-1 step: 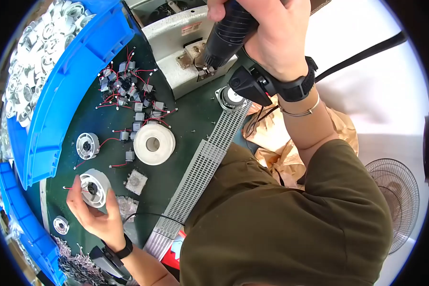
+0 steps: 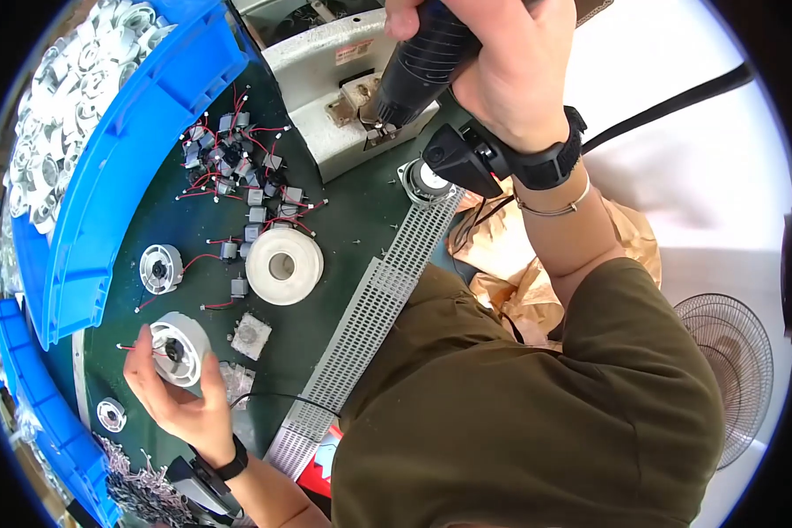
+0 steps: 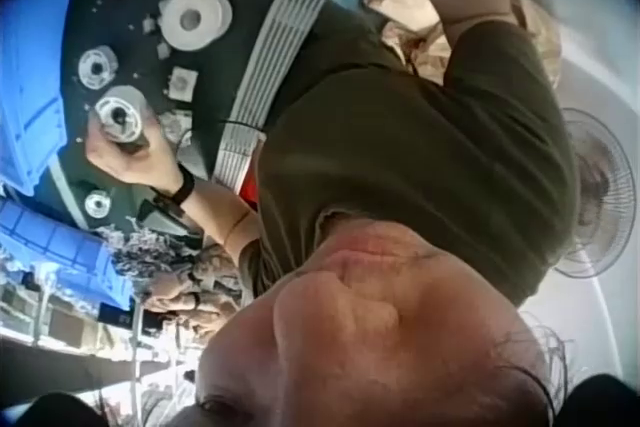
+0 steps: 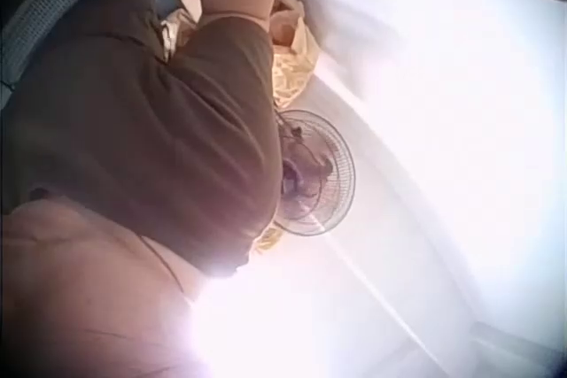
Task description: The person picks up a motor and a plastic housing, fits the motor into the housing, and drives screws into the assembly with a power screwdriver. They then place the completed unit on the table and repeat the process.
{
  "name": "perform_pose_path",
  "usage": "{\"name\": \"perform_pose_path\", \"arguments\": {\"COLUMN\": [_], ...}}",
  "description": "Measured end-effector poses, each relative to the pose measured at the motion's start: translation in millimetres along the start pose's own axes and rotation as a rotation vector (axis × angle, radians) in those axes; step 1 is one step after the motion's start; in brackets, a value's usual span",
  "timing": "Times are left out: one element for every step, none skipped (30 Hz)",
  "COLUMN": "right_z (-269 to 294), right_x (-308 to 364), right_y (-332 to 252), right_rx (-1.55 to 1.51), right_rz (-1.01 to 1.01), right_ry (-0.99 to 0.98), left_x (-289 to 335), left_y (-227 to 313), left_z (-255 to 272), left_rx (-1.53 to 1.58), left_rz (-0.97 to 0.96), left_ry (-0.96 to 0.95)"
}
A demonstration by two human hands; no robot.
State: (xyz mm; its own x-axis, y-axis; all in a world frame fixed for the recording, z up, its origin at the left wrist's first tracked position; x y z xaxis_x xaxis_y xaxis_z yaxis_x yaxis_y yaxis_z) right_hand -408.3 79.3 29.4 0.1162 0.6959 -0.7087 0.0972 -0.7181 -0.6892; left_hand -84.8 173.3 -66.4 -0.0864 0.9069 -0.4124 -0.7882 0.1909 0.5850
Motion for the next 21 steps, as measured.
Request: {"name": "perform_pose_path", "arguments": {"right_z": [-1,-2,-3,-3,-2,-2,0,1,2,2,1,1,-3,0,3,8,5,2,-1,-1,-1], "right_x": [-1,0,0,0,0,0,1,1,2,2,1,0,-3,-4,-4,1,3,4,0,1,2], "right_y": [-2,-2,-2,-1,0,1,3,4,5,5,6,6,5,7,9,15,18,20,13,8,4], "right_rx": [-0.038,-0.058,-0.078,-0.078,-0.080,-0.080,-0.094,-0.101,-0.108,-0.091,-0.086,-0.078,-0.149,-0.184,-0.220,-0.019,0.081,0.181,-0.064,-0.186,-0.307], "right_rz": [0.031,0.045,0.059,0.059,0.057,0.056,0.053,0.051,0.049,0.052,0.052,0.053,0.085,0.101,0.117,0.090,0.073,0.062,0.092,0.102,0.118], "right_ry": [0.012,0.018,0.024,0.032,0.037,0.042,0.044,0.046,0.047,0.043,0.042,0.040,0.014,0.003,-0.010,-0.123,-0.176,-0.231,-0.105,-0.038,0.025], "left_x": [2,4,4,5,6,7,8,9,10,10,10,10,10,10,10,11,10,10,10,10,9], "left_y": [11,14,26,36,46,55,61,64,66,68,69,70,70,70,69,71,73,76,77,77,76], "left_z": [0,-3,-7,-12,-19,-25,-33,-40,-48,-52,-55,-57,-60,-64,-68,-68,-69,-68,-68,-70,-73], "left_rx": [0.005,0.048,0.008,0.012,0.016,-0.011,0.002,0.029,0.057,0.052,0.055,0.060,0.056,0.058,0.060,0.057,0.055,0.027,0.000,0.000,-0.008], "left_rz": [-0.029,-0.011,-0.066,-0.095,-0.125,-0.163,-0.181,-0.197,-0.213,-0.210,-0.196,-0.182,-0.180,-0.173,-0.166,-0.182,-0.183,-0.202,-0.219,-0.218,-0.202], "left_ry": [-0.008,-0.015,-0.020,-0.051,-0.083,-0.105,-0.128,-0.138,-0.148,-0.149,-0.131,-0.112,-0.112,-0.121,-0.130,-0.097,-0.099,-0.072,-0.046,-0.049,-0.051]}}
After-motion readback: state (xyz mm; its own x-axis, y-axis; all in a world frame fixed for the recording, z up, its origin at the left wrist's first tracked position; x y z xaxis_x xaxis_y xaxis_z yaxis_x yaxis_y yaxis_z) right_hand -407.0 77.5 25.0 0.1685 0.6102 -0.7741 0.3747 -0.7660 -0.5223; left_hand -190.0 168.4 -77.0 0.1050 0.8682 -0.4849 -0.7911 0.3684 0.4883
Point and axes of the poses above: each hand's wrist, its own x-axis away from the middle knuckle, its own z-axis out of the back of the hand, y = z × x, the point moved 8 cm from there along -x, towards the middle knuckle, and after that the axes turned 8 degrees about z, right-handed, at the moved point
